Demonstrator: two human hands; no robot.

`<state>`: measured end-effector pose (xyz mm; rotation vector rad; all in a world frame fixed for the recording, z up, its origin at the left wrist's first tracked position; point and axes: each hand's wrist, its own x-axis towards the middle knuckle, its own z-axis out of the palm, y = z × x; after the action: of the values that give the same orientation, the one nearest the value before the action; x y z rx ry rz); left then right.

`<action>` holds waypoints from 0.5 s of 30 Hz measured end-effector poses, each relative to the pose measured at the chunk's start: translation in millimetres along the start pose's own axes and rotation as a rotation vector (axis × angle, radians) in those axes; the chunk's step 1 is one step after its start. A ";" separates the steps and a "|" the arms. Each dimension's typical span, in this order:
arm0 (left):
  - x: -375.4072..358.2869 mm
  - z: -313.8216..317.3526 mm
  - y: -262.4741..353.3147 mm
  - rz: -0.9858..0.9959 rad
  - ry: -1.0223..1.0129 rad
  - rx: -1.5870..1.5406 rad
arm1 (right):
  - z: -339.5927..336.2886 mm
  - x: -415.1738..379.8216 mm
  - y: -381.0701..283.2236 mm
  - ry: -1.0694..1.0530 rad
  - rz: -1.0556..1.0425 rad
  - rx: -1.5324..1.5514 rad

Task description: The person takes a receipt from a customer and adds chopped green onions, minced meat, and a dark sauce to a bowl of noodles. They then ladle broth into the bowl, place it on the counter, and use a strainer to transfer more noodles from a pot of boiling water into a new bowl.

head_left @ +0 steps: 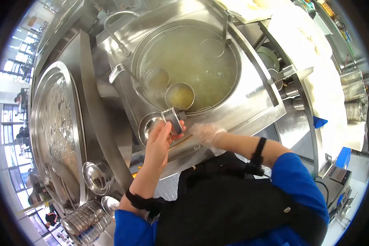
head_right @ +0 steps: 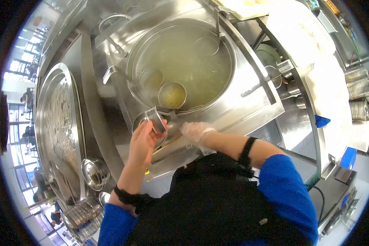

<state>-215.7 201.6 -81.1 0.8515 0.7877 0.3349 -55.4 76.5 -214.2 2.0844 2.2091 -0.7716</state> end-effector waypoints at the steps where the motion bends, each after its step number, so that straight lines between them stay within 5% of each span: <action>1: -1.7 0.9 -0.3 0.005 0.006 0.010 | 8.2 5.8 -5.3 -0.032 0.025 -0.035; 11: -1.3 -6.0 -3.0 0.005 0.025 0.004 | -88.1 -54.4 14.9 -0.481 0.037 -0.068; 15: 4.3 0.8 -6.5 0.034 0.040 -0.006 | -147.9 -110.9 46.7 -0.289 0.204 0.455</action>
<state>-212.4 199.4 -87.8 0.8552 0.8094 0.3856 48.9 24.5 -63.2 2.1466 1.7606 -1.5548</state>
